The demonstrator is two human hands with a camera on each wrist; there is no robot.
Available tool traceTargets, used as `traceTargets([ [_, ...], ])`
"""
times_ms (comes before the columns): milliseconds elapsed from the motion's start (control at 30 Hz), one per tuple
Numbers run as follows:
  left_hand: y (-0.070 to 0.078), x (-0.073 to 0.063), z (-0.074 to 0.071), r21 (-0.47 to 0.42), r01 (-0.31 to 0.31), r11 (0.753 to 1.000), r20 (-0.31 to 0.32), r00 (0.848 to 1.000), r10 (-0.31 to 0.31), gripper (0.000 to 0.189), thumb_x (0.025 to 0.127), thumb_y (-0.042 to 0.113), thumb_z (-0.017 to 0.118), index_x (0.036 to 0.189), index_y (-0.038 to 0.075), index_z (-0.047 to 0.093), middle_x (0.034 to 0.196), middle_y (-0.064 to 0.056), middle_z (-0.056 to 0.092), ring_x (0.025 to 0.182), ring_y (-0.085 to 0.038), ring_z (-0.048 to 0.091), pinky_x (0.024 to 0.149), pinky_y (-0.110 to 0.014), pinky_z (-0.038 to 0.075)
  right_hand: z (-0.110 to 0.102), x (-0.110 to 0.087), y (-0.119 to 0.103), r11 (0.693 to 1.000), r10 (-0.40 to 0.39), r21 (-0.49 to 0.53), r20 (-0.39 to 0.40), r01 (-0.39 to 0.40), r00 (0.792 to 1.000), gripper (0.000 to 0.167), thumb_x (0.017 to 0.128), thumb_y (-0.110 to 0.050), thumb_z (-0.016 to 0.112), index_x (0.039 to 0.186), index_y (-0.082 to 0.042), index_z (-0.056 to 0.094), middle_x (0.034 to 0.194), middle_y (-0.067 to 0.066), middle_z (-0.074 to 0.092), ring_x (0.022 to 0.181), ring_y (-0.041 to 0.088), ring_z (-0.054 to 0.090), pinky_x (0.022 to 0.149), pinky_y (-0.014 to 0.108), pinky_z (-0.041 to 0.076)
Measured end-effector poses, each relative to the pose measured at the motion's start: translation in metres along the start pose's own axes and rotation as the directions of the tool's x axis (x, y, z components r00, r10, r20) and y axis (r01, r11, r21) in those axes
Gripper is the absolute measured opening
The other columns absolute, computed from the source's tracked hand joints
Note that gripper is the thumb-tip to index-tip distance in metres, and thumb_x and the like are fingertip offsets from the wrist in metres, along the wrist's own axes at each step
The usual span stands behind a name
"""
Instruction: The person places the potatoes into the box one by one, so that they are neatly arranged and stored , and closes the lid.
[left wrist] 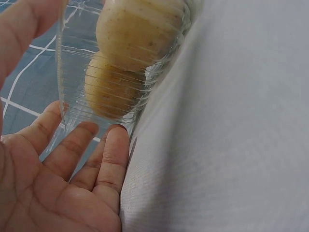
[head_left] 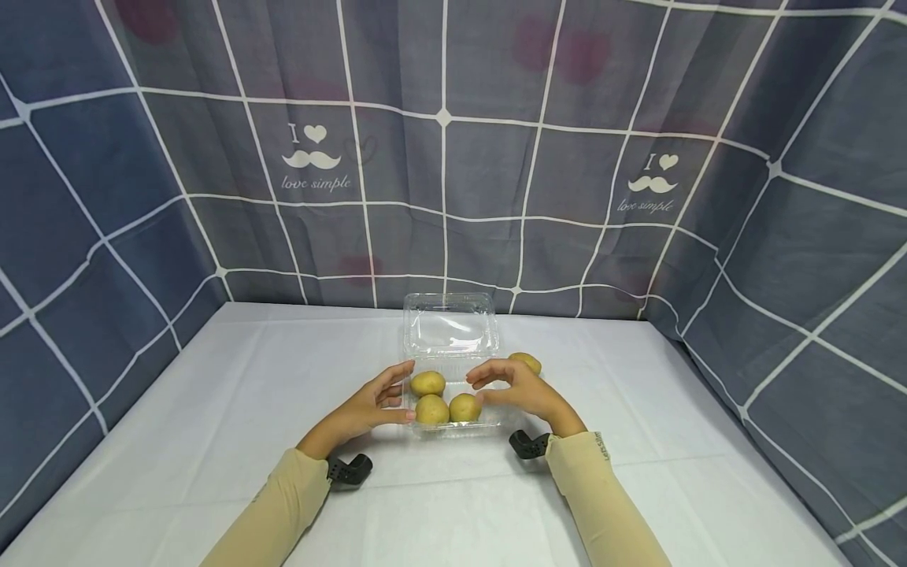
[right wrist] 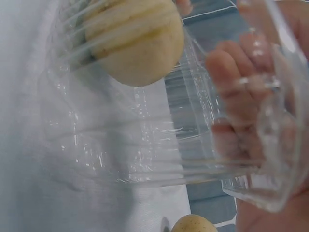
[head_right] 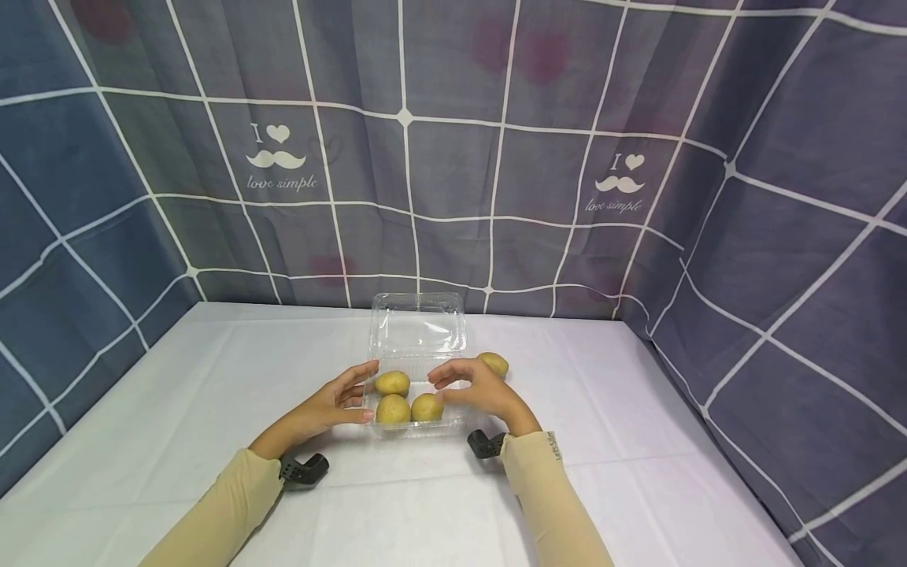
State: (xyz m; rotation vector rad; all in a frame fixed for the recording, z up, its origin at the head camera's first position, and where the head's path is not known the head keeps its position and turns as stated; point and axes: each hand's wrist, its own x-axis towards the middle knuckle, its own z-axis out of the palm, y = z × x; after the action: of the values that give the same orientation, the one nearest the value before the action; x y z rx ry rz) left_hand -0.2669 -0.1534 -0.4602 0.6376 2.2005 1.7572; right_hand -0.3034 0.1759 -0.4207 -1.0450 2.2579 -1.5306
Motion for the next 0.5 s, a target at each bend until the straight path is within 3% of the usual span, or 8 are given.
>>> traceTargets([
  [133,-0.0005,0.0,-0.0002,-0.003,0.003,1.0,0.0,1.0,-0.003,0.098,0.095,0.012,0.084,0.17,-0.001,0.022,0.175,-0.029,0.021,0.154,-0.052,0.034,0.126,-0.06,0.035,-0.0011,-0.0001,0.0018,1.0,-0.004,0.014,-0.033,0.005,0.999,0.033,0.096,0.001,0.076,0.127,0.011,0.071,0.126,0.031,0.072,0.114,0.031,0.073,0.108,0.05,0.055],
  [300,-0.0014,0.0003,-0.0003,0.006,0.002,1.0,0.0,1.0,-0.002,0.098,0.096,0.012,0.084,0.17,-0.001,0.022,0.175,-0.029,0.021,0.154,-0.053,0.033,0.126,-0.06,0.035,-0.0026,-0.0017,0.0008,0.999,0.032,0.043,-0.097,-0.028,0.995,0.033,0.096,-0.001,0.076,0.127,0.012,0.071,0.125,0.031,0.072,0.107,0.018,0.073,0.095,0.027,0.06],
  [500,-0.0023,-0.0001,-0.0005,-0.002,-0.006,1.0,0.004,1.0,0.006,0.097,0.096,0.011,0.083,0.17,-0.001,0.022,0.175,-0.028,0.021,0.154,-0.053,0.033,0.126,-0.06,0.035,-0.0048,-0.0036,-0.0008,0.994,0.071,0.098,-0.151,-0.057,0.986,0.034,0.098,-0.001,0.074,0.129,0.013,0.069,0.127,0.035,0.068,0.104,0.013,0.07,0.093,0.025,0.06],
])
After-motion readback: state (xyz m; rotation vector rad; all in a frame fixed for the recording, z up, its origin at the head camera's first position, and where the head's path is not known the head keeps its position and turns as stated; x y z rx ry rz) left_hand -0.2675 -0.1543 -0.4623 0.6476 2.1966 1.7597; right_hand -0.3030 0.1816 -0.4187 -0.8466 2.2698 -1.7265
